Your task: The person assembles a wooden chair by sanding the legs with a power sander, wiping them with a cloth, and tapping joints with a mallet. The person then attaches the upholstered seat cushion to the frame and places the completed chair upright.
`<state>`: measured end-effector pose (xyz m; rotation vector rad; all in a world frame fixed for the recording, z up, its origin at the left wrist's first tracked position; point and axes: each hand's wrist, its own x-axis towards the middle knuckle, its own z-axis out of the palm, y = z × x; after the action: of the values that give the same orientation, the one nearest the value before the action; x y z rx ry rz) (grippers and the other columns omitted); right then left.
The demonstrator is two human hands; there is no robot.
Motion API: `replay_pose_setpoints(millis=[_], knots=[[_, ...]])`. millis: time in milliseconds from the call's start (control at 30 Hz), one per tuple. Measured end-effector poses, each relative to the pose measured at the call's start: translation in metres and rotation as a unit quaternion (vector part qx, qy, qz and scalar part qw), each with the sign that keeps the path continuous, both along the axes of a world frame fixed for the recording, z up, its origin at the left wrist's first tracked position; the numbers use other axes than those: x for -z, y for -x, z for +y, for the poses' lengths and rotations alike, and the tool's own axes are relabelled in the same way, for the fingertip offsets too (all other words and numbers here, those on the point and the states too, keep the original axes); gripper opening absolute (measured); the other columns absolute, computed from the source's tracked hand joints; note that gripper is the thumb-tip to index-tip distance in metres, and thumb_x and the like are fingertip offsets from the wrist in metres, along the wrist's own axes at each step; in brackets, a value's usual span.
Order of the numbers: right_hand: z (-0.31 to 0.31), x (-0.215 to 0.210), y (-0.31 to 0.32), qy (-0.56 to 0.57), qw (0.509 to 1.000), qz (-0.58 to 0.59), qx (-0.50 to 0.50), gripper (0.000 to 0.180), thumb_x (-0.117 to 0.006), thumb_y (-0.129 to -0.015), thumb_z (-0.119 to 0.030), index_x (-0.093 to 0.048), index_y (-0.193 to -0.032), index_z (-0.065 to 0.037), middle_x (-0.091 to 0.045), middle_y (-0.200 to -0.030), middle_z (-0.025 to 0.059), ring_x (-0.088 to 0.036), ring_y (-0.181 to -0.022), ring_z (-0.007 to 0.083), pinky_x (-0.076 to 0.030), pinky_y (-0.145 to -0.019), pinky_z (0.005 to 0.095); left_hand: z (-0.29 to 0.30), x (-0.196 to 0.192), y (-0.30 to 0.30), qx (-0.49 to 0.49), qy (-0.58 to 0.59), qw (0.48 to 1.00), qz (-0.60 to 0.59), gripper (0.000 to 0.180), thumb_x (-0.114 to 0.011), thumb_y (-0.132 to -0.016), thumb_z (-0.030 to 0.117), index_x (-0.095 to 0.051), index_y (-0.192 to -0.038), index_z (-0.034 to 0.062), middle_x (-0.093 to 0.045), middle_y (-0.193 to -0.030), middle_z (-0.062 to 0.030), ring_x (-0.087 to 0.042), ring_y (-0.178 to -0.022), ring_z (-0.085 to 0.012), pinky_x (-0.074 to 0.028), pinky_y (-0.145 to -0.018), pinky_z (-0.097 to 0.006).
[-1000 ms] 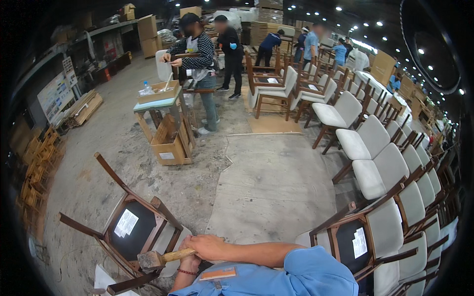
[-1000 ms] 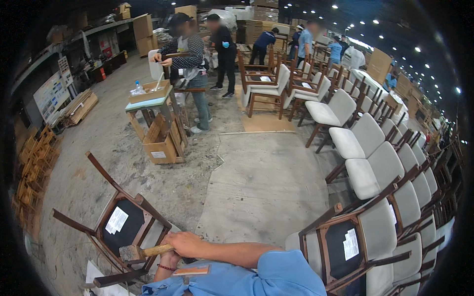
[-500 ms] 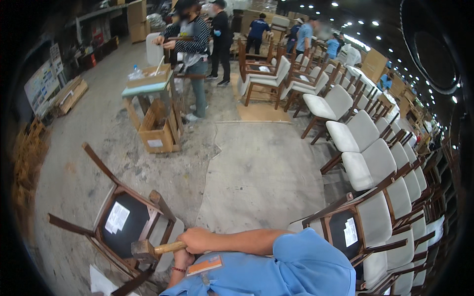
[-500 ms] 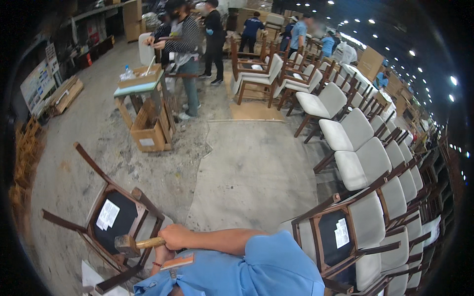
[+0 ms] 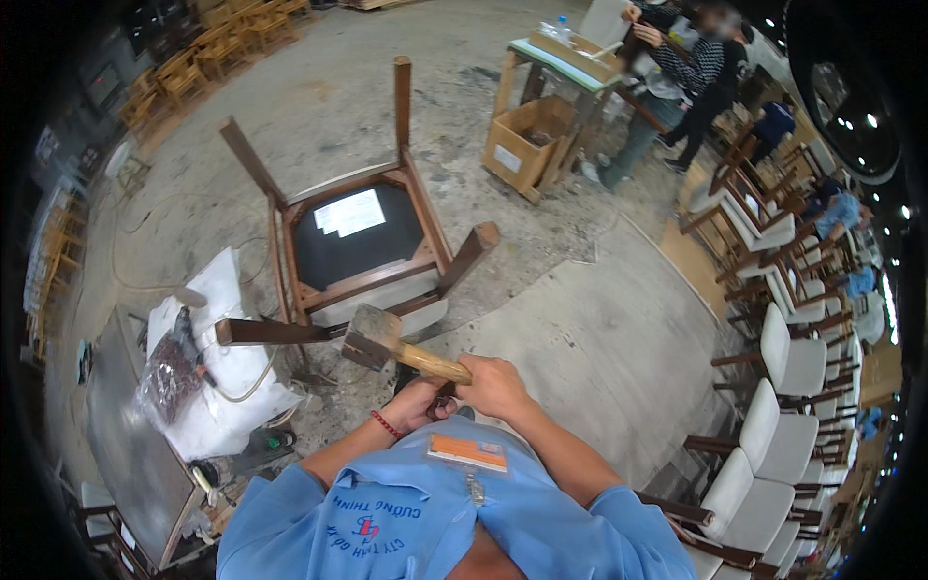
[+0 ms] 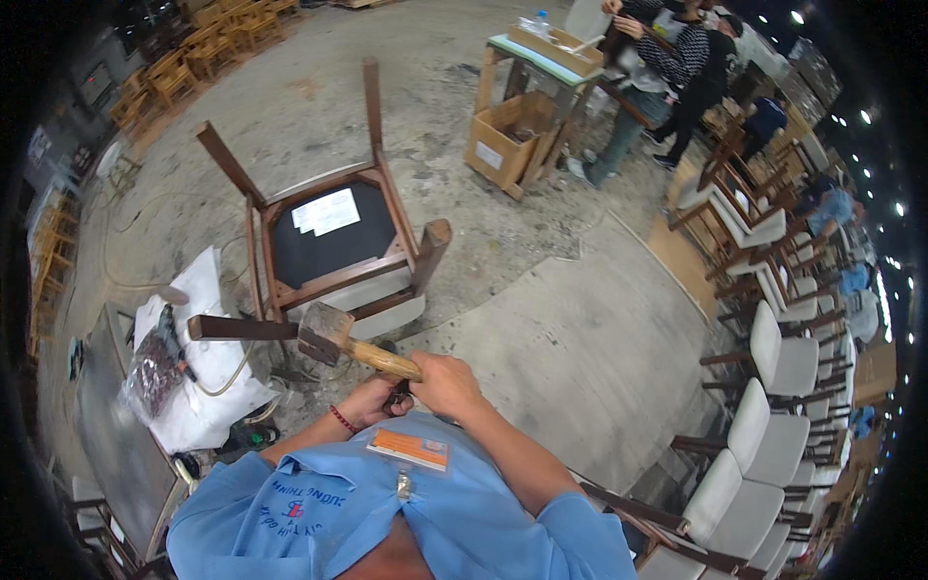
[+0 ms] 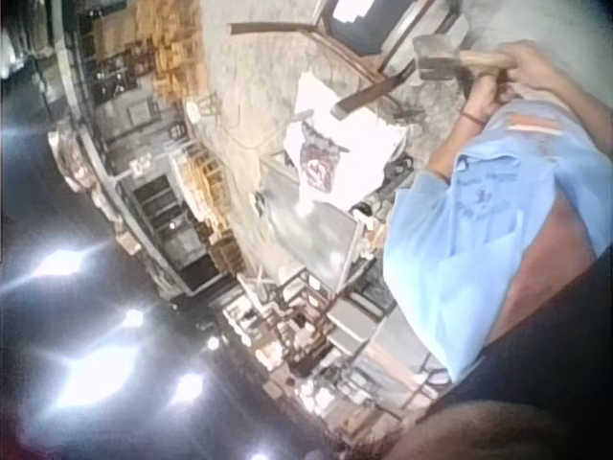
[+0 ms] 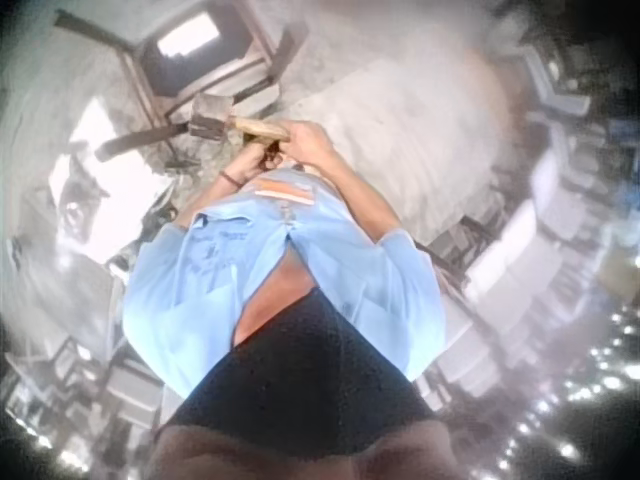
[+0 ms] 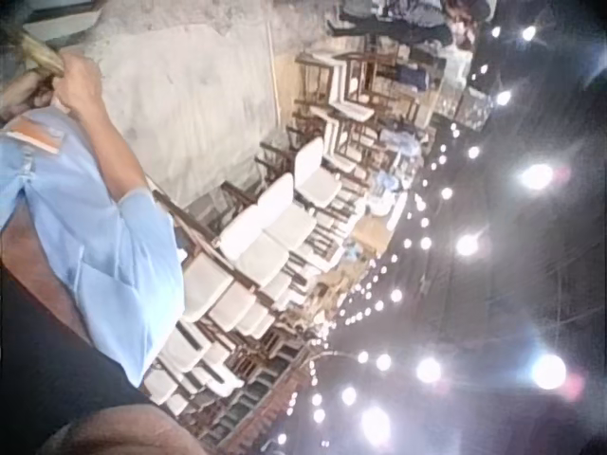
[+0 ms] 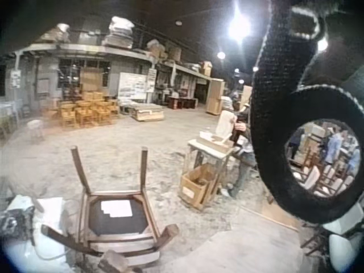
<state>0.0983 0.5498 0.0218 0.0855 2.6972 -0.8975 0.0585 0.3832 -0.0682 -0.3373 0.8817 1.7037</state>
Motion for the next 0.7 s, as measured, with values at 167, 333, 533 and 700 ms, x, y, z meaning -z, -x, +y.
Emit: replay_pose_setpoints(millis=[167, 333, 533, 700], knots=[[0.001, -0.001, -0.006, 0.019, 0.996, 0.08, -0.03, 0.024, -0.069, -0.077, -0.019, -0.058, -0.095, -0.008, -0.065, -0.091, 0.0132, -0.065, -0.086, 0.0358, -0.051, -0.075, 0.0471, -0.014, -0.009, 0.003, 0.013, -0.084, 0.996, 0.041, 0.023, -0.058, -0.098, 0.027, -0.059, -0.107, 0.0062, -0.056, -0.086, -0.0029, -0.047, -0.061, -0.01, -0.035, -0.049, -0.021], [0.007, -0.005, -0.007, 0.026, 0.991, 0.132, -0.002, 0.026, -0.073, -0.075, -0.02, -0.061, -0.095, -0.009, -0.064, -0.093, 0.0116, -0.065, -0.086, 0.0333, -0.052, -0.073, 0.0443, -0.004, -0.026, 0.011, 0.013, -0.082, 0.995, 0.046, 0.019, -0.056, -0.098, 0.024, -0.061, -0.103, 0.006, -0.055, -0.083, -0.0024, -0.045, -0.061, -0.0101, -0.034, -0.052, -0.022], [0.014, -0.023, -0.014, 0.153, 0.95, 0.229, 0.145, 0.018, -0.071, -0.08, -0.015, -0.063, -0.094, -0.006, -0.063, -0.078, 0.0095, -0.066, -0.074, 0.0273, -0.051, -0.065, 0.0397, 0.005, -0.027, 0.042, 0.011, -0.179, 0.978, 0.109, 0.013, -0.053, -0.096, 0.017, -0.058, -0.094, 0.0053, -0.051, -0.075, -0.0015, -0.045, -0.061, -0.0094, -0.032, -0.049, -0.022], [0.057, -0.032, -0.038, 0.314, 0.886, 0.122, 0.319, 0.022, -0.065, -0.087, -0.015, -0.056, -0.105, -0.005, -0.055, -0.069, 0.0038, -0.06, -0.065, 0.0162, -0.05, -0.057, 0.0321, 0.045, -0.098, 0.128, -0.067, 0.019, 0.875, 0.479, 0.034, -0.059, -0.097, 0.024, -0.06, -0.118, -0.0025, -0.051, -0.064, 0.0025, -0.046, -0.055, -0.0058, -0.035, -0.049, -0.022]])
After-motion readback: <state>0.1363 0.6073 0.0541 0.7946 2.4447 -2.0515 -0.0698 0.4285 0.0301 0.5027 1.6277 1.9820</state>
